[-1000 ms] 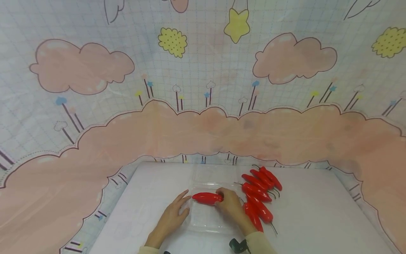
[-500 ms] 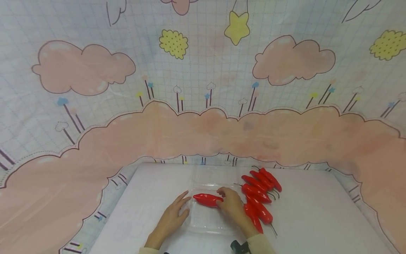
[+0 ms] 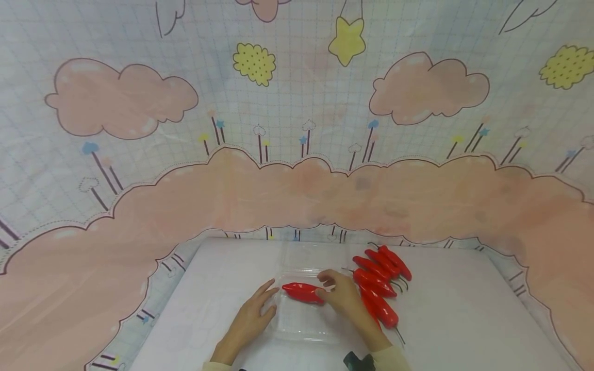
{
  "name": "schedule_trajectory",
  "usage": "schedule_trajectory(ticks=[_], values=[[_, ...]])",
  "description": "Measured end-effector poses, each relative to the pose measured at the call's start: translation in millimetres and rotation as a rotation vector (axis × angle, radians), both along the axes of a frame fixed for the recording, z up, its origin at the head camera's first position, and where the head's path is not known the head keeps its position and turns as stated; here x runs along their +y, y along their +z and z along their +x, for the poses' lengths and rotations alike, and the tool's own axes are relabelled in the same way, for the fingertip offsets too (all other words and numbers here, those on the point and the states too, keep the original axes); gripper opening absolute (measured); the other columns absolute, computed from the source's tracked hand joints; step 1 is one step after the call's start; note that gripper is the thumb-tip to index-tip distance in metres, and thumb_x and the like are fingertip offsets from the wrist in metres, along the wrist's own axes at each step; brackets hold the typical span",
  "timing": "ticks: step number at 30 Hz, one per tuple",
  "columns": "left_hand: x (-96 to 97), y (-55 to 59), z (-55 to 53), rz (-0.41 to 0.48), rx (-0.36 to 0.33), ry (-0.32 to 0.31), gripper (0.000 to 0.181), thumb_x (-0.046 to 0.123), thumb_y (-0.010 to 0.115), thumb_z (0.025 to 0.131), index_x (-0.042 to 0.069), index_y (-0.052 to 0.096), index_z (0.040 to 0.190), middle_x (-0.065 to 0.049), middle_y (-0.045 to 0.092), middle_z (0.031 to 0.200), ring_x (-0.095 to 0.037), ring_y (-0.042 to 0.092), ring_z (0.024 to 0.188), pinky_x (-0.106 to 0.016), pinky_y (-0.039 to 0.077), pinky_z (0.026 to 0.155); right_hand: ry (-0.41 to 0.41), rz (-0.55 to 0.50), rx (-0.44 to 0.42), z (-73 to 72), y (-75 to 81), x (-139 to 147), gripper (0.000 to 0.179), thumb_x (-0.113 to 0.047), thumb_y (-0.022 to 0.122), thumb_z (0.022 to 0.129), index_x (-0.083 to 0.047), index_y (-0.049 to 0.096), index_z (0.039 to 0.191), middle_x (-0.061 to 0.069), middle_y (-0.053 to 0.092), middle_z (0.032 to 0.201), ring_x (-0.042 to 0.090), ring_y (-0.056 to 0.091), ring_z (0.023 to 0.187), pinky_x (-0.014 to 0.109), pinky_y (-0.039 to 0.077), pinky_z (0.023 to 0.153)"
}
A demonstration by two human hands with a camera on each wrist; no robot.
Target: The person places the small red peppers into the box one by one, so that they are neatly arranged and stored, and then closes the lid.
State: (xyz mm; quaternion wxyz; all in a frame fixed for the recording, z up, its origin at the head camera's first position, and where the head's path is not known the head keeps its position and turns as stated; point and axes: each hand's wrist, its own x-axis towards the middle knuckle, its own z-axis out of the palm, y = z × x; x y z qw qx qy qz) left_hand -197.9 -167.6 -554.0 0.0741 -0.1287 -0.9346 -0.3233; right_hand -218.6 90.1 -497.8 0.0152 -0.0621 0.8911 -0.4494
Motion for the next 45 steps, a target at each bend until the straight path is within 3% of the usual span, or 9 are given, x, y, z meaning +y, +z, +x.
schedule_trajectory(ticks=[10,19,31,45], values=[[-0.7,-2.1,0.2,-0.006,-0.005,0.006,0.043,0.02,0.063,0.091,0.018,0.06,0.134,0.004,0.044,0.154,-0.027,0.059,0.126,-0.049,0.053,0.1,0.017,-0.025,0.009,11.6,24.8,9.6,0.043,-0.034,0.08,0.08,-0.018,0.066,0.118,0.004,0.071,0.113,0.022,0.065,0.102,0.038,0.06,0.084],[-2.0,-3.2,1.2,-0.003,0.012,0.006,0.043,0.019,0.064,0.091,0.017,0.06,0.134,0.003,0.045,0.154,-0.028,0.06,0.125,-0.048,0.054,0.099,-0.04,-0.021,0.021,20.3,36.9,17.1,0.038,-0.029,0.079,0.081,-0.02,0.066,0.117,0.005,0.071,0.112,0.02,0.064,0.099,0.037,0.06,0.083],[-2.8,-6.8,0.0,0.01,0.018,-0.008,0.043,0.018,0.065,0.091,0.016,0.06,0.134,0.002,0.046,0.153,-0.028,0.054,0.132,-0.052,0.05,0.104,-0.116,0.024,0.046,21.9,36.3,40.0,0.037,-0.023,0.078,0.082,-0.024,0.066,0.117,-0.004,0.07,0.108,0.02,0.063,0.099,0.035,0.059,0.084],[-0.6,0.0,-1.5,-0.004,-0.009,-0.001,0.043,0.02,0.063,0.092,0.018,0.059,0.135,0.004,0.043,0.155,-0.028,0.059,0.126,-0.049,0.054,0.098,-0.158,0.021,-0.059,22.2,31.5,70.9,0.039,-0.026,0.078,0.083,-0.024,0.065,0.12,-0.001,0.067,0.116,0.021,0.06,0.105,0.035,0.061,0.079]])
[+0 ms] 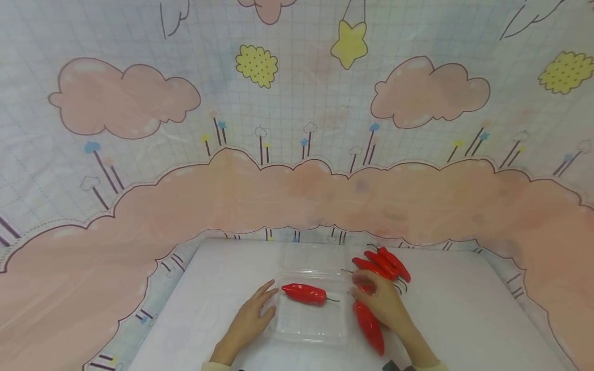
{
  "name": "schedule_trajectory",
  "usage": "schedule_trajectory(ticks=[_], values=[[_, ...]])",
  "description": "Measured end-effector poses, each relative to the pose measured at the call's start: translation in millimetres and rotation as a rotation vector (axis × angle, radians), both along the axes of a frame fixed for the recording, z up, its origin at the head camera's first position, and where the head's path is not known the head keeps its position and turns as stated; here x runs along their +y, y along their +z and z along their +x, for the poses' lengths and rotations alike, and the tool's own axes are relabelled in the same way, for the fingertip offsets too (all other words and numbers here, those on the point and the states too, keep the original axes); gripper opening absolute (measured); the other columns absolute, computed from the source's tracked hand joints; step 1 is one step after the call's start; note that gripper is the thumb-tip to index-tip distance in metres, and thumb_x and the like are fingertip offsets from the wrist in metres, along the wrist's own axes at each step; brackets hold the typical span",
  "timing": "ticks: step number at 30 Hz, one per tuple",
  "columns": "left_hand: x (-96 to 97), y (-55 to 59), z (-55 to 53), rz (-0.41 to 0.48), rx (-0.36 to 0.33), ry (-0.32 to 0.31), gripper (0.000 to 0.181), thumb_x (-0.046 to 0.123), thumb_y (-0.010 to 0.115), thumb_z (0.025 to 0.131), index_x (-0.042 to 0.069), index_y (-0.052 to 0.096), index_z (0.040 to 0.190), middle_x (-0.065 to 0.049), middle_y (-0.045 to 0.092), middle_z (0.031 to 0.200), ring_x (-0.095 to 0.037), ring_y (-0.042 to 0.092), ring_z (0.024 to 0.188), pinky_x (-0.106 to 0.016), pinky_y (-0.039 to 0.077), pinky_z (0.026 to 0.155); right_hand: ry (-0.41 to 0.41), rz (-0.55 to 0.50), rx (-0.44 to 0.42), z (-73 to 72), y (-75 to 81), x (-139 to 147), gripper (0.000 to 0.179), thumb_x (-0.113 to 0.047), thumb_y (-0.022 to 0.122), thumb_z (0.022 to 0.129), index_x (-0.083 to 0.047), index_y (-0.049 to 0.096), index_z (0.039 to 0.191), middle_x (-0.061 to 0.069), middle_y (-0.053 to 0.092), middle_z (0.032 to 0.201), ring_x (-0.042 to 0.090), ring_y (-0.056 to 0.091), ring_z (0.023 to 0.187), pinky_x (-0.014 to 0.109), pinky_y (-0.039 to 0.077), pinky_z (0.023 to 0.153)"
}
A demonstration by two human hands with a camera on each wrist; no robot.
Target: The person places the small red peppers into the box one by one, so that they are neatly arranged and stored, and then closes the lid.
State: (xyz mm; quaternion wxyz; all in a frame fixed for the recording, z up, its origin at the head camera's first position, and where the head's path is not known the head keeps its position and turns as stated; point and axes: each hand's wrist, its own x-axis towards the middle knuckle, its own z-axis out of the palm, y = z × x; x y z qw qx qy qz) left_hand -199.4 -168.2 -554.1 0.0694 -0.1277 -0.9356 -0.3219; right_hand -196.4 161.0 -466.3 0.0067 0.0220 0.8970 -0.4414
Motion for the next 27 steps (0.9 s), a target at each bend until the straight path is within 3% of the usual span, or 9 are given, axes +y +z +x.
schedule_trajectory(ticks=[13,27], values=[[1.3,0.7,-0.5,0.006,0.001,0.005,0.043,0.019,0.063,0.092,0.017,0.059,0.135,0.002,0.043,0.155,-0.029,0.055,0.131,-0.051,0.051,0.102,-0.03,0.0,-0.008,7.0,-9.2,23.4,0.038,-0.021,0.077,0.084,-0.018,0.065,0.12,0.003,0.067,0.118,0.02,0.061,0.103,0.034,0.062,0.076],[1.9,-0.4,0.1,-0.001,0.005,0.002,0.043,0.019,0.063,0.092,0.016,0.06,0.134,0.002,0.043,0.155,-0.029,0.056,0.13,-0.05,0.052,0.102,-0.037,0.059,-0.017,12.6,-25.6,43.4,0.041,-0.023,0.075,0.086,-0.014,0.062,0.124,0.006,0.067,0.12,0.022,0.061,0.105,0.037,0.061,0.08]])
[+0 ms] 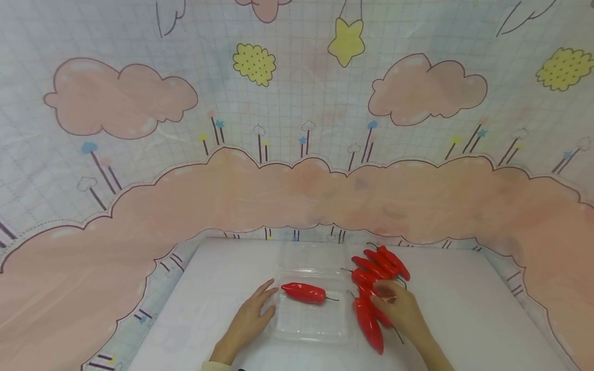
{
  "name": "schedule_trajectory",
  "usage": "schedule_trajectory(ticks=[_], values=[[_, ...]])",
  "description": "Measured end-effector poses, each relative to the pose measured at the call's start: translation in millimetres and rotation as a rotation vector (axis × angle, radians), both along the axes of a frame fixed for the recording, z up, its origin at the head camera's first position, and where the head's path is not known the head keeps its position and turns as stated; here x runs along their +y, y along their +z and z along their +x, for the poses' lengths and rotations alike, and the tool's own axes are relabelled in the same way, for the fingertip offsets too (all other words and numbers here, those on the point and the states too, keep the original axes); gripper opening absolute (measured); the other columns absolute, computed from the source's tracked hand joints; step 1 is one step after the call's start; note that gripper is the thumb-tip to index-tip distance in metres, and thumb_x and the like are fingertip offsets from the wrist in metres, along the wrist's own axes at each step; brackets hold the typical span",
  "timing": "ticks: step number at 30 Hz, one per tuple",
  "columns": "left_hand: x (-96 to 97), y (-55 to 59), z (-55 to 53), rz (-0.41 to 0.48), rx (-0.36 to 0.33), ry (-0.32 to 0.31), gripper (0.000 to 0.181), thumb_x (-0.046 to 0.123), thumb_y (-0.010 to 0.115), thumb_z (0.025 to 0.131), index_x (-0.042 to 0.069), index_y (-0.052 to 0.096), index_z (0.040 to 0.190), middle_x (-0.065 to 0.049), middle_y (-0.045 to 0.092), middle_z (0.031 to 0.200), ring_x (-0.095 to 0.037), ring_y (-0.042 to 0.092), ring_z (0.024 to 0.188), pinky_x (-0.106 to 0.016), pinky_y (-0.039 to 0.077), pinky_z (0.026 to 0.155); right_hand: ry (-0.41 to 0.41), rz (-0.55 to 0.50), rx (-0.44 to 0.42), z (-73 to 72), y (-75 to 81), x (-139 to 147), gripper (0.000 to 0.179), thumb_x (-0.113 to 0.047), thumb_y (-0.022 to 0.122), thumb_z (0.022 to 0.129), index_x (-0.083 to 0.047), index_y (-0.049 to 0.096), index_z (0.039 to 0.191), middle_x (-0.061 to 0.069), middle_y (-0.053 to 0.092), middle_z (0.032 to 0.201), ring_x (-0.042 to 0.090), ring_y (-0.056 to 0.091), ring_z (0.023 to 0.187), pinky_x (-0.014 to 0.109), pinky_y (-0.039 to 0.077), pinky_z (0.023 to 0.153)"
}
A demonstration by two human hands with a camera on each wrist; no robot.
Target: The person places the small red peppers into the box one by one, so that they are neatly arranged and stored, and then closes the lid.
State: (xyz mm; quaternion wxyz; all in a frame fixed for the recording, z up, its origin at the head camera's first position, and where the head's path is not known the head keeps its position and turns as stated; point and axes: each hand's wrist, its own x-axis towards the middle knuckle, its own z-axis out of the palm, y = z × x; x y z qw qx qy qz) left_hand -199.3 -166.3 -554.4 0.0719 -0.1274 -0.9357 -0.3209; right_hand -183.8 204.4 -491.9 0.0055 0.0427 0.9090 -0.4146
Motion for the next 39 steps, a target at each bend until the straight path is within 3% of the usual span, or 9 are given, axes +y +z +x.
schedule_trajectory(ticks=[9,16,27,39], values=[[0.0,-0.3,0.8,0.007,0.002,0.003,0.043,0.02,0.063,0.092,0.017,0.06,0.134,0.003,0.044,0.155,-0.028,0.056,0.13,-0.05,0.051,0.102,-0.007,0.039,-0.021,-1.4,-16.0,12.1,0.043,-0.028,0.073,0.088,-0.012,0.061,0.126,0.01,0.067,0.123,0.028,0.06,0.112,0.041,0.059,0.085],[-0.3,0.2,1.1,0.004,0.01,0.0,0.043,0.02,0.063,0.092,0.016,0.06,0.135,0.002,0.044,0.154,-0.029,0.055,0.132,-0.051,0.05,0.103,-0.039,0.008,-0.123,-3.1,-26.4,18.1,0.047,-0.026,0.073,0.087,-0.011,0.058,0.129,0.011,0.065,0.123,0.03,0.06,0.11,0.038,0.062,0.076],[-0.6,0.5,0.5,-0.002,0.013,-0.005,0.042,0.02,0.062,0.093,0.016,0.059,0.135,0.002,0.044,0.155,-0.031,0.053,0.133,-0.054,0.049,0.104,-0.034,0.033,-0.218,-8.0,-39.7,24.2,0.055,-0.03,0.075,0.085,-0.007,0.056,0.131,0.016,0.063,0.125,0.035,0.06,0.112,0.041,0.062,0.078],[-1.2,-0.4,0.0,-0.013,0.004,-0.002,0.043,0.02,0.063,0.092,0.018,0.059,0.135,0.004,0.043,0.155,-0.029,0.053,0.133,-0.053,0.048,0.105,-0.038,0.017,-0.277,-13.6,-55.0,32.9,0.082,-0.052,0.08,0.072,-0.005,0.054,0.134,0.021,0.06,0.129,0.038,0.058,0.113,0.046,0.061,0.081]])
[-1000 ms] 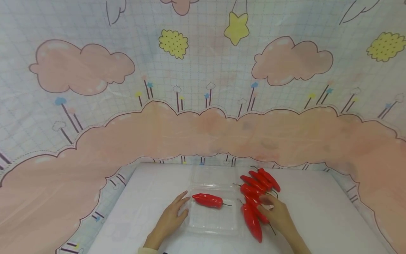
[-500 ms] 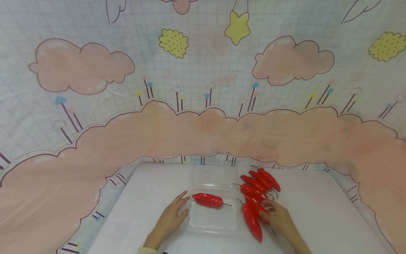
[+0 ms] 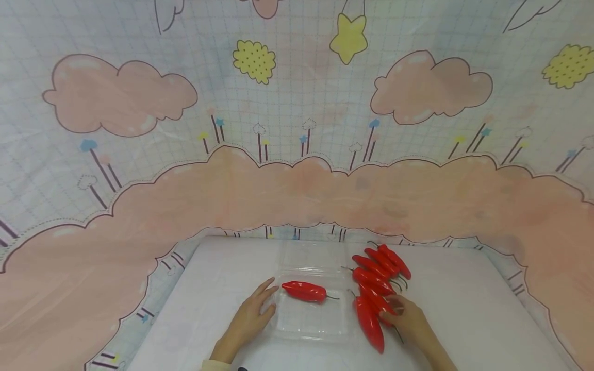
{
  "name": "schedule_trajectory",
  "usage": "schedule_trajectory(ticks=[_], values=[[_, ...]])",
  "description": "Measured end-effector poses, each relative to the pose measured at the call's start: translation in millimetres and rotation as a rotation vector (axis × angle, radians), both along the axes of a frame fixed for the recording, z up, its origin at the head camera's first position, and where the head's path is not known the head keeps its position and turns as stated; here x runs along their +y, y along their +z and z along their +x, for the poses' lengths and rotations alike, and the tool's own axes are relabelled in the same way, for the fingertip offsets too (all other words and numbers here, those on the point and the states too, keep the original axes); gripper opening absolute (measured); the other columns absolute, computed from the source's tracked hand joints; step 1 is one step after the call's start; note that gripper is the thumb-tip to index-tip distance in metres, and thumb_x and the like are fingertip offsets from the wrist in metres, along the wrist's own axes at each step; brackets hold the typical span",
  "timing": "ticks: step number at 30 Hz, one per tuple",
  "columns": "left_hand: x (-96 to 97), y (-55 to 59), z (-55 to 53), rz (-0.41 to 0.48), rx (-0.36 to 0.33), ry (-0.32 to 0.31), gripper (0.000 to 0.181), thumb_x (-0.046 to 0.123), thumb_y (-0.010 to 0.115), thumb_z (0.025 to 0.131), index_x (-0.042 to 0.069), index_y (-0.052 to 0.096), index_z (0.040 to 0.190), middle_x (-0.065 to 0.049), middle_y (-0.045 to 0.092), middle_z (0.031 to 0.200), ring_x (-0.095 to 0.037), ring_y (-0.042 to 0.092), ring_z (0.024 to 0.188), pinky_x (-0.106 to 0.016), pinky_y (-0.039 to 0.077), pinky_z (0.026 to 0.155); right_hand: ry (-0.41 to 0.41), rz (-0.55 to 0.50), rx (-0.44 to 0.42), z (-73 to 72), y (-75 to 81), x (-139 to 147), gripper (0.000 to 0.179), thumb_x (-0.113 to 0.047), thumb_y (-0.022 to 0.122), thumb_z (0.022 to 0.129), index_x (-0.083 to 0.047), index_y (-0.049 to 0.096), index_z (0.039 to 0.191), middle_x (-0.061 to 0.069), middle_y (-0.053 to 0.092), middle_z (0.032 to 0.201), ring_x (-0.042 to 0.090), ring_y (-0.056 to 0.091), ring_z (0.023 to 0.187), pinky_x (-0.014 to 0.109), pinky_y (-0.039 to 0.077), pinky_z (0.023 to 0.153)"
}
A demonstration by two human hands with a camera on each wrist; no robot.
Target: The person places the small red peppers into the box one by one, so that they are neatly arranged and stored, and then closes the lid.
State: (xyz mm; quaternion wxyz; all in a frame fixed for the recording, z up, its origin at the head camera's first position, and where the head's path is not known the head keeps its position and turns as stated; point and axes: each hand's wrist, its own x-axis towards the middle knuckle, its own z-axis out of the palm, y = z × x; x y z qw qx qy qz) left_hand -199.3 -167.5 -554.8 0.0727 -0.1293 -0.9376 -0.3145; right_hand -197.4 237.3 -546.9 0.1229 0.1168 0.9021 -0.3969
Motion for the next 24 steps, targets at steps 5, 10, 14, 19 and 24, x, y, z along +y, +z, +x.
schedule_trajectory(ticks=[5,10,14,19,24], values=[[-0.4,0.7,0.9,0.023,0.003,-0.005,0.043,0.019,0.064,0.091,0.018,0.06,0.134,0.005,0.044,0.154,-0.028,0.056,0.13,-0.051,0.05,0.103,-0.006,-0.005,-0.016,-1.0,-1.8,0.3,0.084,-0.052,0.081,0.07,-0.004,0.054,0.134,0.02,0.061,0.127,0.033,0.059,0.108,0.045,0.061,0.08],[-0.7,0.5,1.5,0.029,0.014,-0.01,0.042,0.019,0.064,0.091,0.017,0.061,0.133,0.004,0.045,0.153,-0.027,0.059,0.127,-0.05,0.052,0.1,-0.01,0.004,-0.03,-1.7,-2.7,-1.2,0.083,-0.053,0.08,0.07,-0.003,0.056,0.132,0.019,0.062,0.125,0.03,0.059,0.104,0.046,0.06,0.08],[-0.9,-0.2,1.6,0.031,0.02,-0.008,0.042,0.018,0.064,0.09,0.017,0.061,0.132,0.004,0.046,0.153,-0.026,0.059,0.126,-0.049,0.053,0.099,0.0,0.011,-0.022,-2.0,-1.9,-2.5,0.08,-0.051,0.08,0.072,-0.002,0.057,0.131,0.019,0.063,0.123,0.03,0.06,0.103,0.047,0.06,0.081],[-1.2,-0.7,0.9,0.034,0.028,-0.014,0.042,0.018,0.064,0.09,0.016,0.062,0.132,0.003,0.046,0.153,-0.026,0.059,0.126,-0.049,0.053,0.099,-0.005,0.001,-0.021,-1.7,-2.0,-1.7,0.078,-0.05,0.079,0.074,-0.002,0.057,0.131,0.019,0.064,0.122,0.029,0.061,0.102,0.046,0.061,0.081],[-1.0,0.0,0.6,0.033,0.021,-0.017,0.043,0.018,0.064,0.09,0.015,0.061,0.133,0.002,0.046,0.153,-0.028,0.058,0.128,-0.05,0.052,0.1,-0.033,-0.011,-0.03,0.8,-0.6,0.5,0.079,-0.049,0.079,0.076,-0.001,0.055,0.134,0.02,0.063,0.123,0.029,0.061,0.101,0.043,0.061,0.079]])
